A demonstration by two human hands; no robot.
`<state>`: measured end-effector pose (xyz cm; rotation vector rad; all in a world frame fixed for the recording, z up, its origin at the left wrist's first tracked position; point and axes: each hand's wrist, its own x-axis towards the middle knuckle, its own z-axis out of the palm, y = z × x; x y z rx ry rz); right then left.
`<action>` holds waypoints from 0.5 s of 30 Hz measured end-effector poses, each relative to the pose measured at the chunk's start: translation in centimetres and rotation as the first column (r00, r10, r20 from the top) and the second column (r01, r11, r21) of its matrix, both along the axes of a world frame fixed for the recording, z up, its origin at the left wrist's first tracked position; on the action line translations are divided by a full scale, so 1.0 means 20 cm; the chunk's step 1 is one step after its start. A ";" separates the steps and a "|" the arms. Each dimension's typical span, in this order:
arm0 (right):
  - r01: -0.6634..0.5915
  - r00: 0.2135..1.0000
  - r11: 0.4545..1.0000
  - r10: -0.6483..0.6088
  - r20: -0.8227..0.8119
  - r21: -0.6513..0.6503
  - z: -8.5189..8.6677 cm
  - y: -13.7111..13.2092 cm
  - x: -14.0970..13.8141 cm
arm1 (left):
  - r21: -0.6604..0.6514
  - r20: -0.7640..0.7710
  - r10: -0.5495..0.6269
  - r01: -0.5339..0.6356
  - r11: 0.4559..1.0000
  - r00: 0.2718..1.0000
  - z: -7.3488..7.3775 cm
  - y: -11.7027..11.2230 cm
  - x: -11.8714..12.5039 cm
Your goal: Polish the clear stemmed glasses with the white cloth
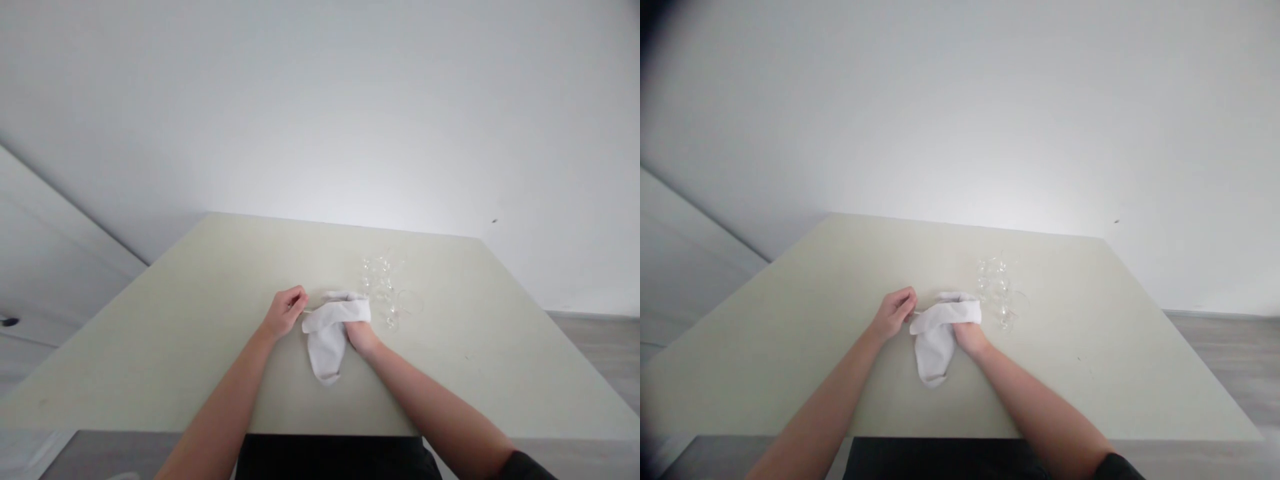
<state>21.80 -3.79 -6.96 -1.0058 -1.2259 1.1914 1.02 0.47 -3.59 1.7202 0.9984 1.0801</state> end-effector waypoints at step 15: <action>-0.141 0.981 0.990 0.143 0.131 -0.020 -0.06 0.11 -0.05 | -0.185 0.266 0.244 -0.199 0.962 0.933 -0.03 0.06 0.00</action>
